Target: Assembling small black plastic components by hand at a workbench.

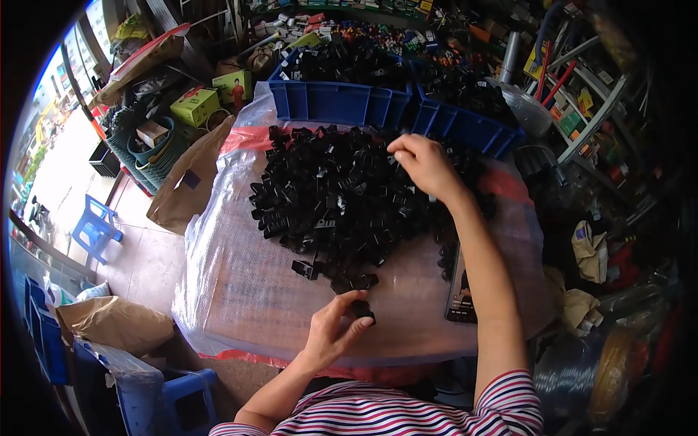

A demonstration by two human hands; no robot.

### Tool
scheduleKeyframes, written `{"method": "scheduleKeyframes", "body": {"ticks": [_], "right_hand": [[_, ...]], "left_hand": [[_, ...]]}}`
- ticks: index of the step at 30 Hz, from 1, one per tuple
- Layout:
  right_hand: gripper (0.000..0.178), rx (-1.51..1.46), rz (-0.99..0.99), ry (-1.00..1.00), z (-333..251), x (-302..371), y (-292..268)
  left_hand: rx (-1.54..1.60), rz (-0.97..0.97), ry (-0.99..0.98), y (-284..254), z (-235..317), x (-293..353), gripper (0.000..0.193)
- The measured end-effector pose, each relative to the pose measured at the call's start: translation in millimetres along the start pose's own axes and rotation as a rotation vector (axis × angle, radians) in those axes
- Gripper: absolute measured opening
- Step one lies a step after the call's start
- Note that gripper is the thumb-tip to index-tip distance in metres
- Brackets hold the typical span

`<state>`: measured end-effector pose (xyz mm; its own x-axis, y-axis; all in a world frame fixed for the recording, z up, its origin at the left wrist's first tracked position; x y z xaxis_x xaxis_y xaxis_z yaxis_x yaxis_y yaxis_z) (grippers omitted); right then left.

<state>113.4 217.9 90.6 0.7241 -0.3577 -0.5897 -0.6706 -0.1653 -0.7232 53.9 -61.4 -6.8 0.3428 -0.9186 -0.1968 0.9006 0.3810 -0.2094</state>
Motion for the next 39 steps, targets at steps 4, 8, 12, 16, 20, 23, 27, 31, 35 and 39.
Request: {"method": "scheduleKeyframes", "body": {"ticks": [4,8,12,16,20,23,27,31,35,39], "right_hand": [[0.016,0.35,-0.188,0.618,138,-45,30],[0.032,0.404,-0.376,0.848,157,-56,70],[0.029,0.175,-0.01,0.727,155,-52,54],[0.023,-0.254,0.154,0.501,61,-28,6],[0.022,-0.189,-0.014,0.259,-89,57,-14],[0.019,-0.245,-0.119,0.252,-132,140,-11],[0.017,-0.099,-0.247,0.272,-137,192,13],[0.025,-0.133,-0.147,0.221,-140,198,30],[0.035,-0.16,0.059,0.266,-144,209,36],[0.035,0.009,0.046,0.245,-143,219,31]], "left_hand": [[0.039,-0.08,0.021,9,1,-8,0.045],[0.084,-0.032,-0.009,3,-2,-6,0.047],[0.429,-0.071,-0.142,-1,-5,-7,0.055],[0.902,-0.131,-0.22,2,-19,-16,0.059],[0.912,-0.099,-0.239,-11,-19,-12,0.052],[0.79,-0.056,-0.229,-10,-19,-5,0.044],[0.687,-0.074,-0.248,2,-4,10,0.035],[0.669,-0.018,-0.3,6,3,22,0.032],[0.572,0.021,-0.293,4,-14,31,0.03],[0.537,0.078,-0.33,4,-6,29,0.027]]}}
Point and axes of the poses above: each hand's wrist, its own x-axis away from the middle knuckle, its own y-axis out of the palm, z = x × y, the point moved 2 cm from there along -x, towards the middle knuckle, and after that the axes turned 6 degrees about -y, right-handed, at the moved point
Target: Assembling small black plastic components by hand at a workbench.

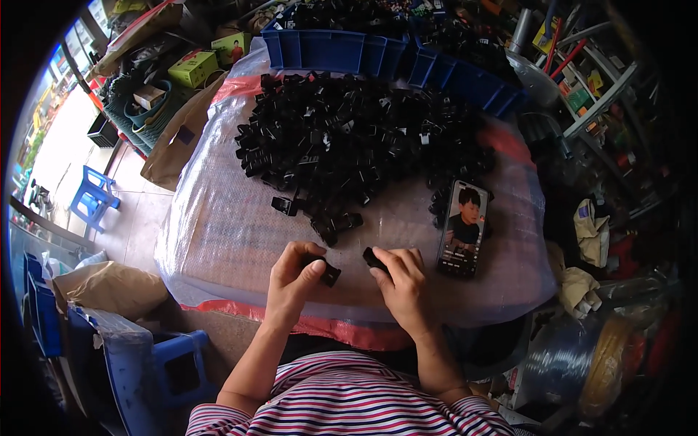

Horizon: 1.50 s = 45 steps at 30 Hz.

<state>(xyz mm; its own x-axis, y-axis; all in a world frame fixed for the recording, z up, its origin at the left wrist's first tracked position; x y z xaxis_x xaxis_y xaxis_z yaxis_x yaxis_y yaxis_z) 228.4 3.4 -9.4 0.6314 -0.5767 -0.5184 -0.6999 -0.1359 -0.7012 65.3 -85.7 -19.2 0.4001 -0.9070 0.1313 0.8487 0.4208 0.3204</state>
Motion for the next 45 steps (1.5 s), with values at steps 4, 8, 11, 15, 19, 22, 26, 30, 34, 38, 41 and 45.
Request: {"method": "scheduleKeyframes", "body": {"ticks": [4,8,11,15,19,22,26,30,34,38,41,45], "right_hand": [[0.033,-0.259,0.141,0.153,-1,5,-6],[0.033,-0.345,0.149,0.04,-22,-5,-18],[0.034,-0.24,0.131,-0.108,-21,-12,-9],[0.039,-0.192,0.084,-0.112,-19,-14,1],[0.041,-0.216,0.063,-0.098,-18,-12,7],[0.039,-0.23,0.051,-0.071,-23,-14,5],[0.029,-0.807,-0.018,0.291,-6,-3,13],[0.028,-0.735,-0.051,0.232,-11,-5,15],[0.025,-0.965,0.053,0.287,-30,-16,23],[0.024,-0.409,-0.085,-0.032,-25,-47,18],[0.026,0.032,-0.083,-0.114,-9,-64,13],[0.021,-0.001,-0.157,-0.145,-2,-68,9]], "left_hand": [[-0.151,0.0,-0.116,7,1,-9,0.021],[0.005,-0.114,-0.2,15,-2,-17,0.033],[0.122,-0.187,-0.235,15,-7,-19,0.039],[0.063,-0.214,-0.243,14,-1,-13,0.041],[-0.218,-0.208,-0.117,18,0,-11,0.039],[-0.178,-0.184,-0.115,16,-4,-8,0.035],[-0.188,-0.204,0.064,12,-5,-4,0.029],[-0.213,-0.168,0.085,11,-2,6,0.032],[0.325,-0.091,0.008,7,-2,1,0.039],[0.593,0.014,-0.014,-7,12,-13,0.026],[0.639,0.011,0.01,-23,13,-23,0.025],[-0.07,0.019,0.257,-23,28,-25,0.032]]}}
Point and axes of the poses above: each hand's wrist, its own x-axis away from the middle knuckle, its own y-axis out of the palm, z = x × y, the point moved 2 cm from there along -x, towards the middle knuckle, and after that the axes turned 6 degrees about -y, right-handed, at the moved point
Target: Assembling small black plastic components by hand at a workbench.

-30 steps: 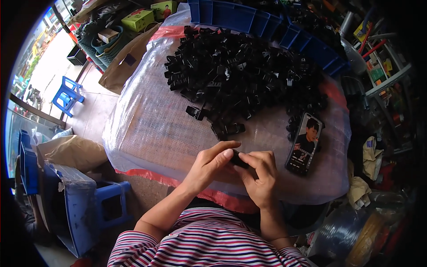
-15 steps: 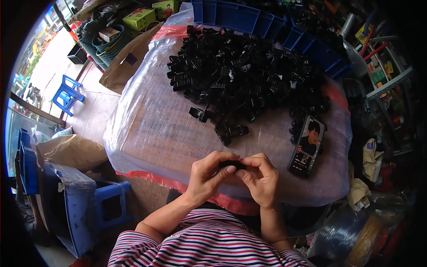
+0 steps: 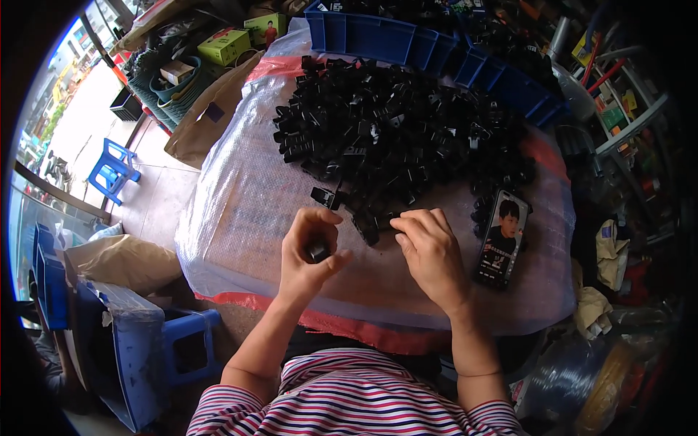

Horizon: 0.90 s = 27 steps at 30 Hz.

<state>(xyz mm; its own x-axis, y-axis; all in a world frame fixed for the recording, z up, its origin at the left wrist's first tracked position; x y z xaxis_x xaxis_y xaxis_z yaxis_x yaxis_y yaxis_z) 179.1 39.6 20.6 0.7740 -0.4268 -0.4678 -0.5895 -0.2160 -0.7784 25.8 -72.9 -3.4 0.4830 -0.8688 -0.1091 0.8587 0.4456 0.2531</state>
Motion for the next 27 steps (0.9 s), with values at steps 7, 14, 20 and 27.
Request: {"method": "scheduleKeyframes", "body": {"ticks": [7,14,20,27], "right_hand": [[0.017,-0.002,0.037,0.037,12,4,-5],[0.017,0.291,0.122,0.151,84,-25,-21],[0.022,0.316,0.118,0.231,96,-32,0],[0.023,-0.006,0.219,0.232,28,-20,-21]], "left_hand": [[-1.122,-0.255,0.531,13,-1,-24,0.046],[-1.218,-0.356,0.545,11,-7,-17,0.052],[-1.184,-0.283,0.457,3,2,-15,0.039],[0.4,-0.094,-0.38,-3,-24,10,0.034]]}}
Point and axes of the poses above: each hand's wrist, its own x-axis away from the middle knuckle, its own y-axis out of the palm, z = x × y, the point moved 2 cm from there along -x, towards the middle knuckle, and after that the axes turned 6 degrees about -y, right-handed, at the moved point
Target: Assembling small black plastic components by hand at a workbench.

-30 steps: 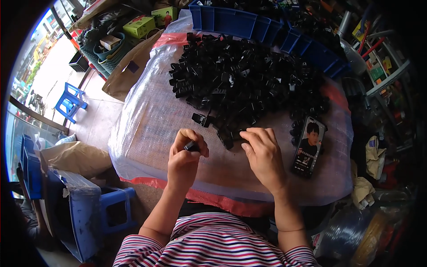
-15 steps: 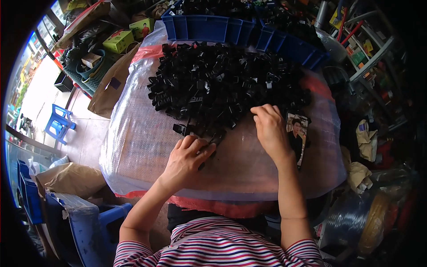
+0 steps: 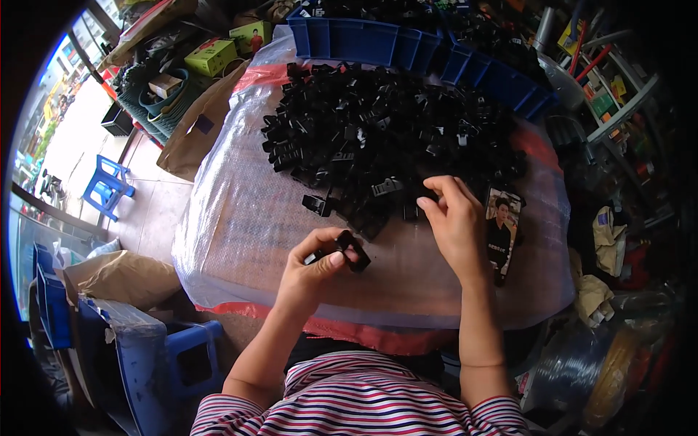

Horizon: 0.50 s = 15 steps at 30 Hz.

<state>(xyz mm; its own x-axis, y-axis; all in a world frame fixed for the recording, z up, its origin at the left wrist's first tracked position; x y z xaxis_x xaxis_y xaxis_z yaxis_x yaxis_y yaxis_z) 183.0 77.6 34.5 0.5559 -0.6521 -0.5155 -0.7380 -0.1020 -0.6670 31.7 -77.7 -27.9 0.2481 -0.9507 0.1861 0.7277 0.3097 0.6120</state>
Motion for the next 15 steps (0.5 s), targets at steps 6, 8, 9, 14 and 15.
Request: {"method": "scheduleKeyframes", "body": {"ticks": [6,8,9,14,15], "right_hand": [[0.028,-0.349,0.017,-0.215,-64,47,1],[0.029,-0.329,0.024,-0.203,-63,50,5],[0.03,-0.306,0.034,-0.195,-62,51,6],[0.033,-0.227,0.08,-0.293,-62,62,15],[0.033,-0.235,0.079,-0.298,-61,66,18]], "left_hand": [[0.068,-0.021,0.059,23,-9,2,0.036],[0.038,-0.01,0.064,24,-11,3,0.036],[0.061,-0.006,0.067,24,-12,4,0.038],[0.006,0.026,0.155,32,-19,11,0.046],[-0.074,0.06,0.189,32,-21,14,0.046]]}}
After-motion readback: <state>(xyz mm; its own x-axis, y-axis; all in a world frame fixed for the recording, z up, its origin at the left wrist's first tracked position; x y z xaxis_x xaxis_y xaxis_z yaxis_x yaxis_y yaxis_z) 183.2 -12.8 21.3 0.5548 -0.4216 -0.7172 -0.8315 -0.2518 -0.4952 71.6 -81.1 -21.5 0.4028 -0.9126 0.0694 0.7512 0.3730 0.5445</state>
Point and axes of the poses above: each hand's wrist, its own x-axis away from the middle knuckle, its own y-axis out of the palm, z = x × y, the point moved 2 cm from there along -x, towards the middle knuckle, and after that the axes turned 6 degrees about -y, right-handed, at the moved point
